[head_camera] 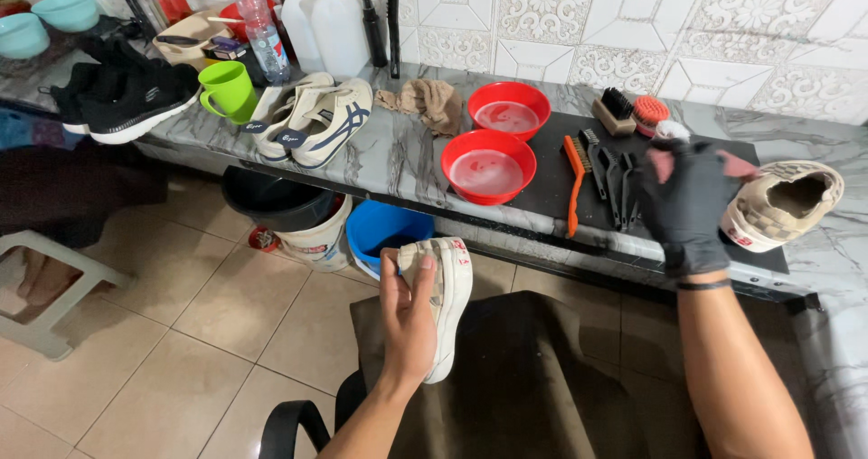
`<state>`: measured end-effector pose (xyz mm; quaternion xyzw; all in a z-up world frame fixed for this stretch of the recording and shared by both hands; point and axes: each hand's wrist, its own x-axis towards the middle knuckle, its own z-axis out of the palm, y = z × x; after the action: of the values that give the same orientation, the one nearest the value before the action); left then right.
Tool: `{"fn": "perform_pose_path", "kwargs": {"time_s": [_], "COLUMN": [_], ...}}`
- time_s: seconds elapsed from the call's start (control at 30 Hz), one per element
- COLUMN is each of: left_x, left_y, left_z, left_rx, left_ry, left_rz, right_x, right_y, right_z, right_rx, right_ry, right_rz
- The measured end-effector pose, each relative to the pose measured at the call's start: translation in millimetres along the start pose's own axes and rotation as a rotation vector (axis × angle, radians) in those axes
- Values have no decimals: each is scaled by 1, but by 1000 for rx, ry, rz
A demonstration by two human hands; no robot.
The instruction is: The person scrubs a checkered slip-on shoe using an orange brush and wipes it with a pink cloth. They repeatedly dip the brush into a red bowl of soapy water and clean the shoe's upper, sole, and heel areas.
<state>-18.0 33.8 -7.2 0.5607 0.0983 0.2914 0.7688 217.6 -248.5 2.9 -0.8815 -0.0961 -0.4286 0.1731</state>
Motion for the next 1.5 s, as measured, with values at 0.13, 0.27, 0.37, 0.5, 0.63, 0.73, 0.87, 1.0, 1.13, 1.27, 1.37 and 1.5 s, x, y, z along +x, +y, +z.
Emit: {"fn": "perform_pose_path", "kwargs": {"time_s": [0.13, 0.27, 0.37, 0.5, 0.63, 0.73, 0.87, 1.0, 1.13, 1.27, 1.37, 1.5], "left_x": [-2, 5, 11, 23, 33, 40, 48, 53, 52, 48, 37, 20], "left_y": [4, -2, -7, -19, -28, -32, -43, -42, -30, -23, -12, 7], "left_z": [3, -3, -6, -8, -10, -13, -20, -27, -22, -16, -16, -12], "left_rx": [-24, -58, -57, -22, -57, -59, -84, -92, -44, -27, -50, -21], "left_ry": [-28, -47, -20, -36, -47, -35, 13, 3, 45, 8, -24, 1], "left_rz": [-86, -123, -156, -166, -213, -247, -259, -246, -232, -95, -70, 42], "right_x": [2, 2, 25, 76, 119, 119, 114, 107, 87, 58, 39, 2], "right_y": [-41, -18, -2, -11, -67, -77, -78, -68, -82, -112, -96, -72], "right_z": [53, 107, 97, 97, 108, 141, 159, 139, 84, 54, 56, 16], "right_rx": [-117, -274, -116, -72, -76, -177, -178, -130, -58, -191, -73, 284], "right_ry": [-771, -824, -718, -607, -863, -871, -876, -792, -797, -998, -832, -579], "right_rz": [192, 103, 285, 164, 154, 80, 41, 96, -33, -110, -186, -193]}}
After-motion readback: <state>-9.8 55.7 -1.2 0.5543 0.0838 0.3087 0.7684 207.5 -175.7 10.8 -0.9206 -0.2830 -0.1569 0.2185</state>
